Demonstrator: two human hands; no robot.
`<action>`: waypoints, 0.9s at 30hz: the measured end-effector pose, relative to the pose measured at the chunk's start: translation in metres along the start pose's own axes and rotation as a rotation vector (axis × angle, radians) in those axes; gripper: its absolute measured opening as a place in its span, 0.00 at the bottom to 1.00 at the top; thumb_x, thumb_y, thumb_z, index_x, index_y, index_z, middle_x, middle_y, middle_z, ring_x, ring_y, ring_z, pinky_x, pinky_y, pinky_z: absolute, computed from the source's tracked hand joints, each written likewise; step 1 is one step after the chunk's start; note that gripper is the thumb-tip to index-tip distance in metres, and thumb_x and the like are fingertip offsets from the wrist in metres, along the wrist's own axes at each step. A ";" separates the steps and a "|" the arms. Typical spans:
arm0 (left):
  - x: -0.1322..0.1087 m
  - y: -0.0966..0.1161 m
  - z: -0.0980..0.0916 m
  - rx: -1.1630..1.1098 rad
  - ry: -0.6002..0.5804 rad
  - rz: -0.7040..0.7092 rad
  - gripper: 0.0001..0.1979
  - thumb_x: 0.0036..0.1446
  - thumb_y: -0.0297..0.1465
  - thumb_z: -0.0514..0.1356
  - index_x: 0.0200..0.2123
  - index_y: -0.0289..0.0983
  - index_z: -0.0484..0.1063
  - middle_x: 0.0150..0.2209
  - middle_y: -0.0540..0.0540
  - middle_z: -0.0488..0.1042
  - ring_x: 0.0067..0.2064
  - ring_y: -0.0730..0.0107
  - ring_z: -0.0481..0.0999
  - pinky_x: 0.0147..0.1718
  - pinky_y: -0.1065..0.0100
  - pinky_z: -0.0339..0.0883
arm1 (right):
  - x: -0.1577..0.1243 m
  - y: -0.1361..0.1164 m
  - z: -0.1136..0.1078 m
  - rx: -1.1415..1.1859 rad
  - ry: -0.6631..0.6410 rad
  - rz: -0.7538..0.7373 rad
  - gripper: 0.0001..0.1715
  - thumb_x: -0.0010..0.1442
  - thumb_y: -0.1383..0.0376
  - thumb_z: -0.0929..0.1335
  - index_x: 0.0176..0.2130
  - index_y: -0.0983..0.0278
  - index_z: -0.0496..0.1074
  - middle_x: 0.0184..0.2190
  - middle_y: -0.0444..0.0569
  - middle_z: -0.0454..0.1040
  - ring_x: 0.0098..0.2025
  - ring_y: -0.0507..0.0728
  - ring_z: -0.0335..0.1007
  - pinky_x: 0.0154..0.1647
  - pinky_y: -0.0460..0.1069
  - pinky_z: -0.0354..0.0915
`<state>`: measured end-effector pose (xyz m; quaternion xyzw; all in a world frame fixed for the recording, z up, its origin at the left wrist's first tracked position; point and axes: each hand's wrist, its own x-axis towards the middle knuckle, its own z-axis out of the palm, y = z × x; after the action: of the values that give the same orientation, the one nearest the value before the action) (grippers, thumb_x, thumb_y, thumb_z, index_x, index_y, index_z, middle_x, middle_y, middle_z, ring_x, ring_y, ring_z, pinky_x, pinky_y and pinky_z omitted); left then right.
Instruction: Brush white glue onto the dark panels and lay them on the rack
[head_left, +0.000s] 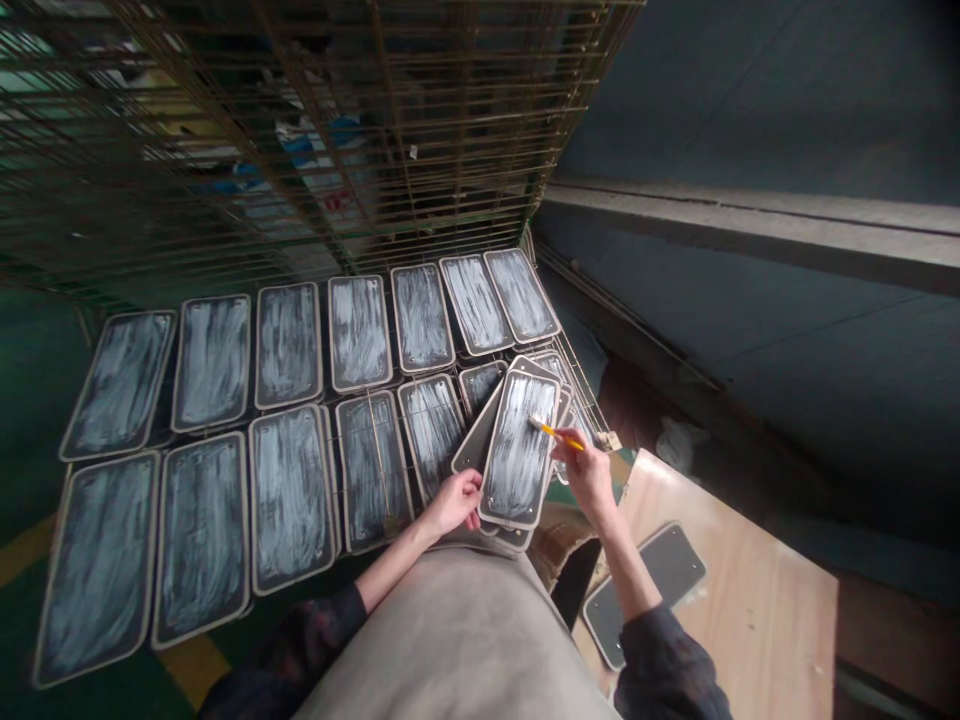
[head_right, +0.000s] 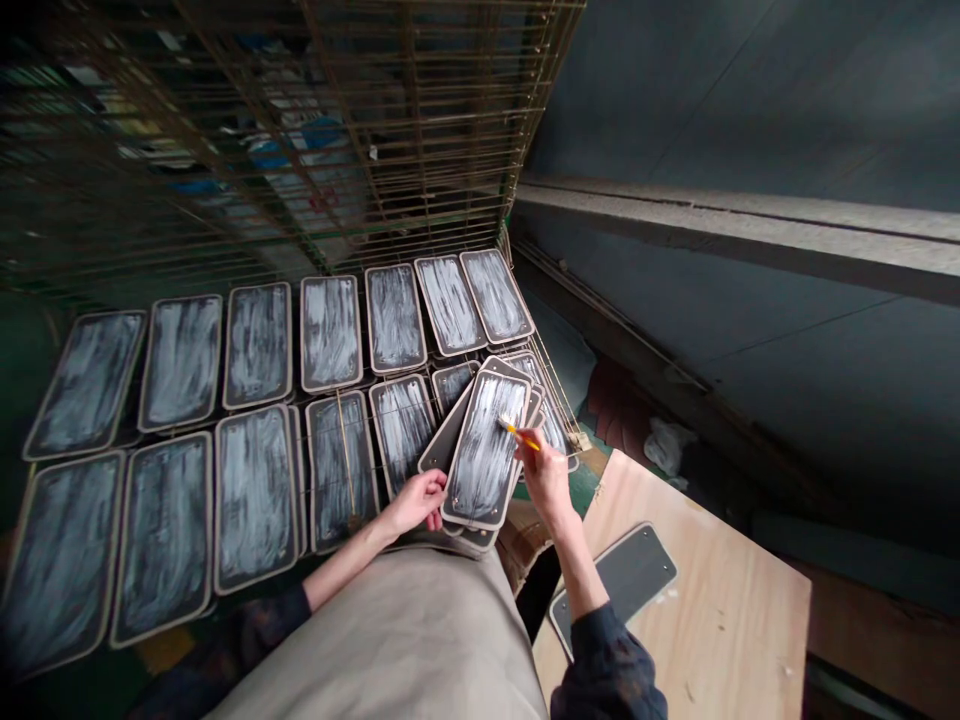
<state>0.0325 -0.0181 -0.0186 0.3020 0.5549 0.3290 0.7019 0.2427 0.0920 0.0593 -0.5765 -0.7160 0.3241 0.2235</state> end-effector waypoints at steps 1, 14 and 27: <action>-0.001 0.001 0.000 0.004 0.000 -0.004 0.13 0.51 0.39 0.58 0.34 0.36 0.59 0.18 0.56 0.66 0.16 0.69 0.72 0.11 0.76 0.60 | -0.013 -0.004 -0.003 0.028 -0.046 0.017 0.16 0.63 0.54 0.60 0.41 0.61 0.69 0.24 0.45 0.75 0.27 0.56 0.75 0.29 0.47 0.68; -0.009 0.012 -0.008 -0.098 -0.123 -0.047 0.15 0.52 0.37 0.60 0.38 0.35 0.61 0.25 0.50 0.72 0.22 0.68 0.76 0.16 0.75 0.65 | -0.067 -0.013 -0.016 0.409 0.086 0.236 0.21 0.59 0.49 0.64 0.42 0.62 0.68 0.26 0.46 0.74 0.26 0.56 0.74 0.29 0.50 0.72; -0.010 0.005 -0.007 -0.194 -0.154 -0.031 0.14 0.53 0.36 0.59 0.38 0.34 0.62 0.30 0.45 0.75 0.25 0.70 0.77 0.20 0.74 0.68 | -0.130 -0.041 -0.010 0.427 -0.036 0.371 0.20 0.59 0.49 0.64 0.39 0.63 0.67 0.22 0.44 0.73 0.23 0.56 0.73 0.24 0.49 0.71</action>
<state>0.0233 -0.0224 -0.0104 0.2483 0.4696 0.3461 0.7734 0.2522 -0.0370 0.1022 -0.6317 -0.5175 0.5132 0.2641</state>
